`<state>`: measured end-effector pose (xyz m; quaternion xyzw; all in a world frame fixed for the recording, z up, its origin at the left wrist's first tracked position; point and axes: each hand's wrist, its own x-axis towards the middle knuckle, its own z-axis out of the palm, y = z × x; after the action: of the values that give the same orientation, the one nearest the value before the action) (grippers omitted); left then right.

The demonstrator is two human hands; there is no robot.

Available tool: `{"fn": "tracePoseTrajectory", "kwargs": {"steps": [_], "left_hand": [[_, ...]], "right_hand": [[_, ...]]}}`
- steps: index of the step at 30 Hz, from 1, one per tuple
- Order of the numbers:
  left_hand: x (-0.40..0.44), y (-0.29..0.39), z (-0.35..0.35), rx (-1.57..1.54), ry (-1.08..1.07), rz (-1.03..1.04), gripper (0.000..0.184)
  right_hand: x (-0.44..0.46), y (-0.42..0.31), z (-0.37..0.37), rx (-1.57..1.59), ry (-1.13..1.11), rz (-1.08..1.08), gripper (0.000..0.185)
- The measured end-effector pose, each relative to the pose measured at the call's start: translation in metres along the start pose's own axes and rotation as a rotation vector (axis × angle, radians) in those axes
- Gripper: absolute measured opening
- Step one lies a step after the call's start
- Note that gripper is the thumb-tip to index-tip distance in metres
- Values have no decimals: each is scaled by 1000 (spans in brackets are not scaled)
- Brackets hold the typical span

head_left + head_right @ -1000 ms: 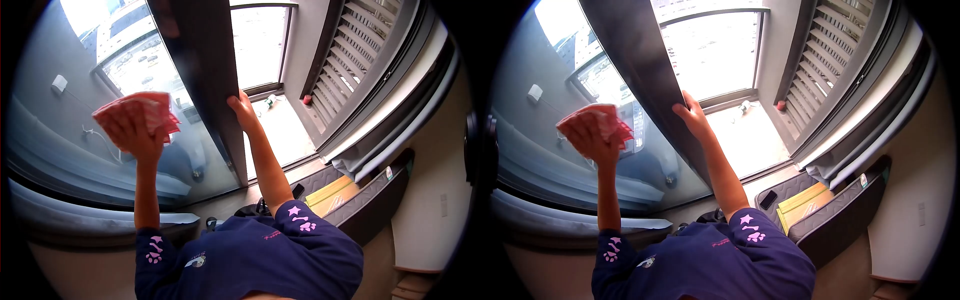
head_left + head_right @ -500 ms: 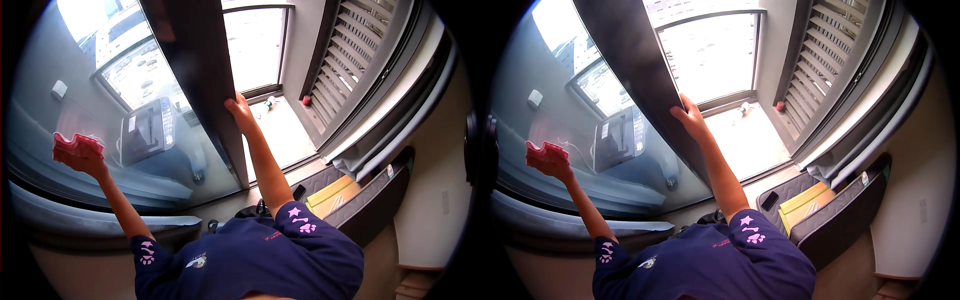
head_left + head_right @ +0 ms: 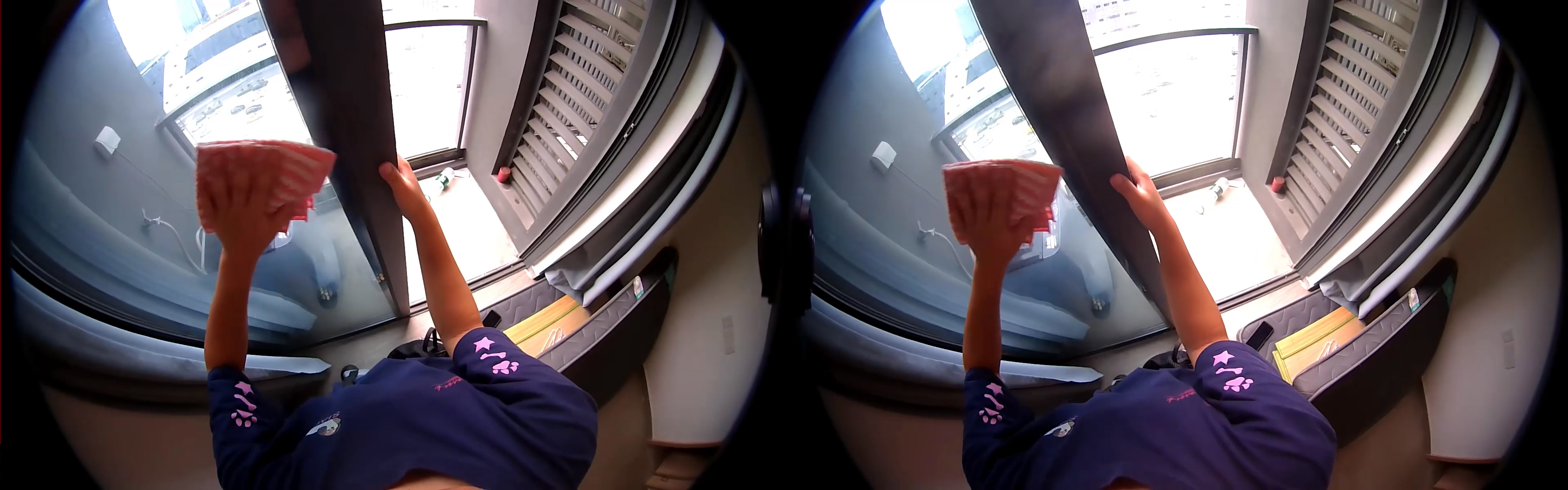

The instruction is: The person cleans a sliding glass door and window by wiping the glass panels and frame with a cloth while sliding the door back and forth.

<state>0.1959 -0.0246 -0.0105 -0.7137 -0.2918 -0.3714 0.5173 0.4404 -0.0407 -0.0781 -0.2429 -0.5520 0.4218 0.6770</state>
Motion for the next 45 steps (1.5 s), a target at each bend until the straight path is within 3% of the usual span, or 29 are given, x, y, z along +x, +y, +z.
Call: {"fn": "tracePoseTrajectory", "kwargs": {"steps": [3, 4, 6, 9, 11, 12, 14, 16, 18, 22, 24, 25, 28, 32, 36, 45], "left_hand": [[23, -81, -29, 88, 146, -278, 72], [19, -114, -35, 165, 242, -234, 69], [0, -153, -36, -194, 456, -546, 67], [0, -153, -16, -17, 447, -544, 70], [36, -90, -20, -70, 418, -620, 68], [39, -72, -10, 55, 339, -447, 67], [46, -18, -9, -12, 89, -362, 66], [23, 5, 10, -44, 65, -75, 65], [8, -5, 9, -29, 7, -7, 69], [-27, -68, -8, 73, 64, -341, 78], [-64, -116, -13, 112, 182, -411, 74], [-74, -128, -20, -32, 210, -593, 74], [-146, -168, -15, -164, 298, -688, 82], [-193, -183, -16, -151, 256, -776, 81], [-174, -167, 0, -82, 305, -927, 76], [11, 21, 13, -16, 103, -472, 69]], "right_hand": [[-2, 4, -4, -14, 0, -5, 63], [-2, 3, -3, -21, 10, -6, 64], [-4, -2, -2, -36, 35, -2, 66], [0, 6, -6, -33, 18, -15, 66], [1, 4, -3, -21, 16, -3, 66], [1, 2, -2, -19, 15, 6, 66], [3, 1, -2, -34, -17, 19, 68], [4, 6, -7, -54, -43, 27, 70], [6, 4, -6, -63, -39, 35, 72], [8, 7, -5, -97, -8, 22, 71], [9, 10, -6, -95, -12, 24, 71], [9, 9, -7, -93, -16, 24, 71], [9, 15, -11, -54, -30, 21, 71], [11, 18, -9, -13, -15, 7, 71], [12, 20, -9, 5, -4, 1, 71], [7, 11, -8, -1, -27, 45, 72]]}}
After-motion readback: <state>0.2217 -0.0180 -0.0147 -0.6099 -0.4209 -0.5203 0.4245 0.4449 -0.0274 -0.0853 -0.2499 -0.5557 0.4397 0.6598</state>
